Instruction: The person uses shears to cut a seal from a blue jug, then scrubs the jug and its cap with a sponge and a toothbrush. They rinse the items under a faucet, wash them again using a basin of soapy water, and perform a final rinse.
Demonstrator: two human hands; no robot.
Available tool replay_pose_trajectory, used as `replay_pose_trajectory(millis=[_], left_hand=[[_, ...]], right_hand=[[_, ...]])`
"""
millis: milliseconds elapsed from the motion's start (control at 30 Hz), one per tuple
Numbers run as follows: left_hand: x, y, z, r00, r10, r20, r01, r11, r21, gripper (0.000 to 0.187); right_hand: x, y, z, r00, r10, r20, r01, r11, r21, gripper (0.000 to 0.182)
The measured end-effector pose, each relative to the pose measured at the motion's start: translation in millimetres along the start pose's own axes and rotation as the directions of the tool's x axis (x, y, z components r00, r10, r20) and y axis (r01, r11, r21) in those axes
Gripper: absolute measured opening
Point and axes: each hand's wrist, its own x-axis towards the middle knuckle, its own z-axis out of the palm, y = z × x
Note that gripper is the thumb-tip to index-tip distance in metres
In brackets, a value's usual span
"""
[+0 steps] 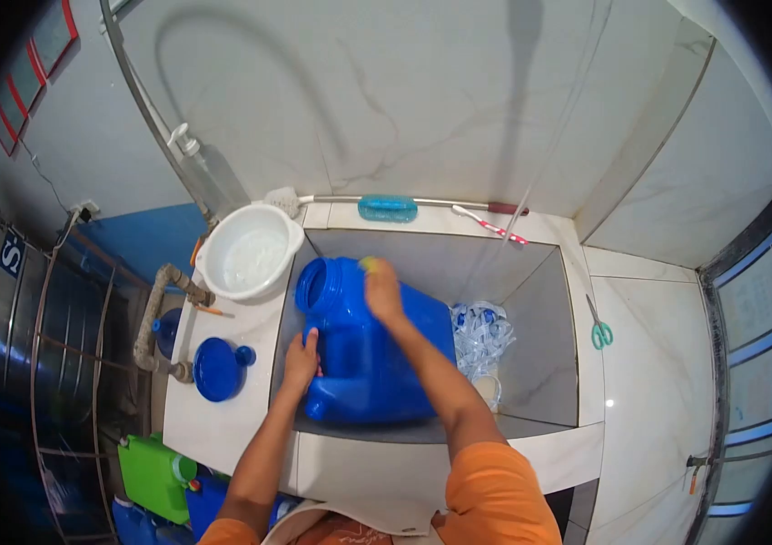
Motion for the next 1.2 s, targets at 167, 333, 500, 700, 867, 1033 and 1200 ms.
replay_pose_trajectory(millis=[167, 333, 500, 700, 867, 1033, 1200], left_hand=[[0.5, -1.1, -0.3, 0.999, 0.010, -0.045, -0.005, 0.995, 0.095, 0.050], [-12.5, 15.7, 6.7, 0.994, 0.075, -0.081, -0.057, 0.977, 0.205, 0.054], [5.0, -2.8, 8.1, 0.966, 0.214, -0.145, -0.148, 0.918, 0.368, 0.055], [-27.4, 46.8, 35.7, 0.931, 0.345, -0.119, -0.276, 0.880, 0.386, 0.053], [3.2, 47.0, 30.7, 0.929, 0.350, -0.121, -0.264, 0.856, 0.445, 0.055], [34.8, 31.9, 28.9, 0.973, 0.222, -0.059, -0.187, 0.913, 0.363, 0.056], [25.5, 20.4, 11.7, 0.991, 0.107, -0.084, -0.083, 0.965, 0.249, 0.052]], right_hand=[[-96.2, -36.9, -24.2, 0.999, 0.029, -0.035, -0.033, 0.992, -0.119, 0.037], [-47.4, -107.4, -72.4, 0.725, -0.397, 0.564, 0.305, 0.918, 0.254, 0.032], [-58.9, -104.9, -115.3, 0.723, -0.478, 0.499, 0.416, 0.878, 0.238, 0.030], [-37.1, -100.5, -94.3, 0.569, -0.354, 0.742, 0.302, 0.929, 0.212, 0.033], [-108.3, -123.0, -128.8, 0.857, -0.252, 0.449, 0.177, 0.963, 0.203, 0.030], [-95.0, -128.0, -119.1, 0.898, -0.376, 0.228, 0.283, 0.892, 0.353, 0.031], [-169.3, -37.4, -88.4, 0.975, 0.002, 0.223, -0.026, 0.994, 0.104, 0.023]])
